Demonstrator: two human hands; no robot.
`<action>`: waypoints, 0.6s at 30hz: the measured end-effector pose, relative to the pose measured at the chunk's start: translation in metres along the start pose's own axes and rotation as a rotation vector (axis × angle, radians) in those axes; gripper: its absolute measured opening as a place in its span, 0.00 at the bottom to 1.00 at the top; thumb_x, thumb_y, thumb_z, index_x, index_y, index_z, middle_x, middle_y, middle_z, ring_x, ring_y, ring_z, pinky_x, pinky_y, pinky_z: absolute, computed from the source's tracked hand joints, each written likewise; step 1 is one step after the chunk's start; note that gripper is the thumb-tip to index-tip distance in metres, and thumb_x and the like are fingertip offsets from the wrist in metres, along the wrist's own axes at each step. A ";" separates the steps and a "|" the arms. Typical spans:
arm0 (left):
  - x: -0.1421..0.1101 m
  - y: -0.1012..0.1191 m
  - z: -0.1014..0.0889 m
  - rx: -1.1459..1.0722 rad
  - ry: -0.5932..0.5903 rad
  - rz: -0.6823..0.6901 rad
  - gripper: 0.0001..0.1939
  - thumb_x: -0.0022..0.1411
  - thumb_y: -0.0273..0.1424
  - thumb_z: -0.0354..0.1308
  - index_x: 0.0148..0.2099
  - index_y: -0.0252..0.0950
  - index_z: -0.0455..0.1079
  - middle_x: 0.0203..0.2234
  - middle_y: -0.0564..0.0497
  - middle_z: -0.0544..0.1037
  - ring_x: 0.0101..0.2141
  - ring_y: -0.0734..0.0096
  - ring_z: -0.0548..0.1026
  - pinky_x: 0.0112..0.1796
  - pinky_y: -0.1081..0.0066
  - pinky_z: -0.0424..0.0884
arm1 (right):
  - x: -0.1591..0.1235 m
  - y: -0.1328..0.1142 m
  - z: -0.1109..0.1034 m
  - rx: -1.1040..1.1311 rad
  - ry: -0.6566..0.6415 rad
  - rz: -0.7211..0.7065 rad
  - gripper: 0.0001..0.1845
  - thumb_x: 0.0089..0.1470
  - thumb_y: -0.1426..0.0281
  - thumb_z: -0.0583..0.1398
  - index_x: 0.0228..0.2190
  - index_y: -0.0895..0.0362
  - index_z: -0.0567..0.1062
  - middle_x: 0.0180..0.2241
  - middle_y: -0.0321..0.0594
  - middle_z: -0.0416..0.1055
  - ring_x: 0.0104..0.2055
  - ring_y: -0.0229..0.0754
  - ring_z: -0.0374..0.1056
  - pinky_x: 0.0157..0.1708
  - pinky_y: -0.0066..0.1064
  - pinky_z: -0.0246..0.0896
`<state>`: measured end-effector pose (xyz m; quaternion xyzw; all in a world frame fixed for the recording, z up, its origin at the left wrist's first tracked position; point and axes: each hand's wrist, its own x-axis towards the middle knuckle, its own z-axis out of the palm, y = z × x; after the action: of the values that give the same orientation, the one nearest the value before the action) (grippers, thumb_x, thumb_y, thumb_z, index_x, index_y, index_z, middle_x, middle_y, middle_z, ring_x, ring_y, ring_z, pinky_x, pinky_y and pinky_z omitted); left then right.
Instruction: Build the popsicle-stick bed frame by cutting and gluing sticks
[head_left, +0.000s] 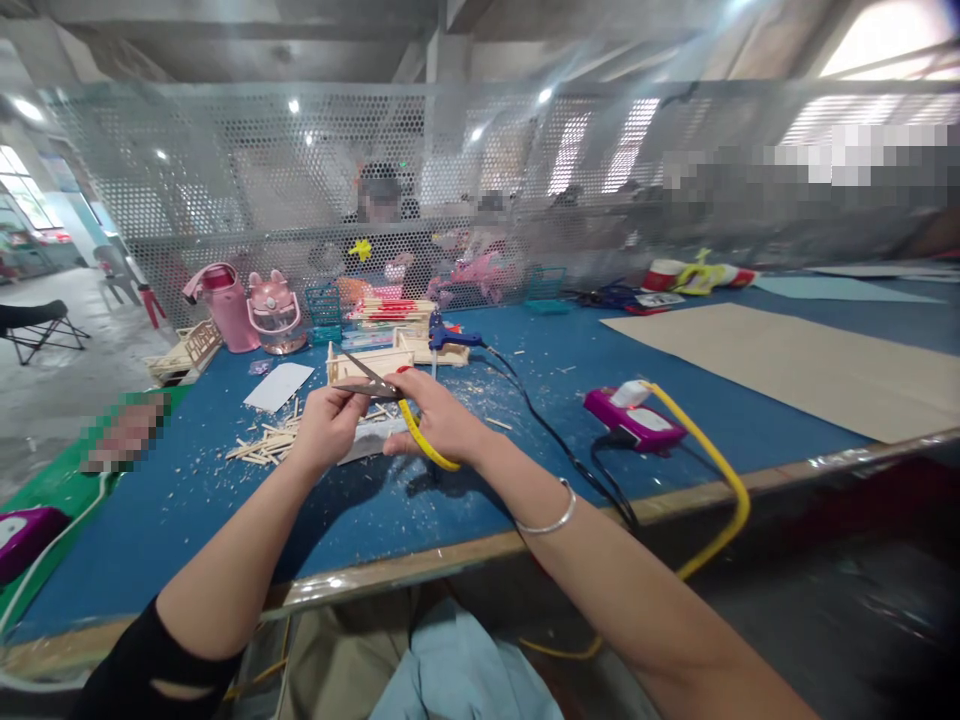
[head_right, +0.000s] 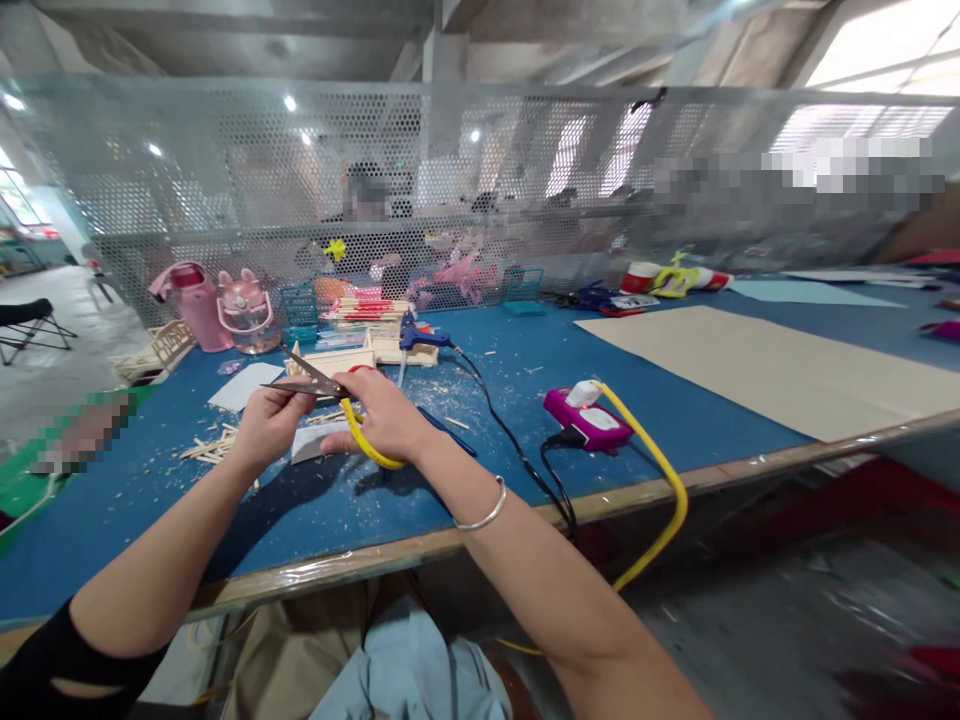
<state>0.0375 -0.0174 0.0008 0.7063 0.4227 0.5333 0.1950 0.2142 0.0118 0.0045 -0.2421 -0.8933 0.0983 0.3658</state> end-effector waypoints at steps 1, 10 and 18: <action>0.000 -0.001 0.000 0.001 -0.007 0.016 0.12 0.57 0.33 0.50 0.33 0.32 0.72 0.21 0.52 0.72 0.24 0.74 0.67 0.28 0.75 0.63 | 0.000 -0.001 0.000 -0.007 -0.002 0.010 0.43 0.33 0.46 0.63 0.47 0.60 0.65 0.42 0.48 0.66 0.44 0.48 0.62 0.45 0.40 0.57; 0.000 0.001 -0.002 0.122 0.029 0.007 0.12 0.56 0.32 0.49 0.26 0.32 0.70 0.15 0.55 0.66 0.20 0.76 0.62 0.23 0.76 0.58 | -0.002 -0.002 0.002 0.008 0.041 0.065 0.29 0.44 0.51 0.59 0.42 0.59 0.70 0.38 0.44 0.71 0.38 0.43 0.66 0.39 0.30 0.58; 0.004 0.010 0.002 -0.206 0.013 -0.063 0.13 0.57 0.37 0.51 0.32 0.33 0.71 0.17 0.55 0.69 0.21 0.78 0.65 0.26 0.77 0.62 | 0.000 -0.003 0.010 0.240 0.060 0.136 0.31 0.47 0.47 0.52 0.41 0.60 0.69 0.26 0.36 0.65 0.27 0.35 0.59 0.29 0.25 0.55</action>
<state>0.0441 -0.0195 0.0099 0.6652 0.3890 0.5723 0.2806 0.2057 0.0092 -0.0015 -0.2596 -0.8453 0.2219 0.4109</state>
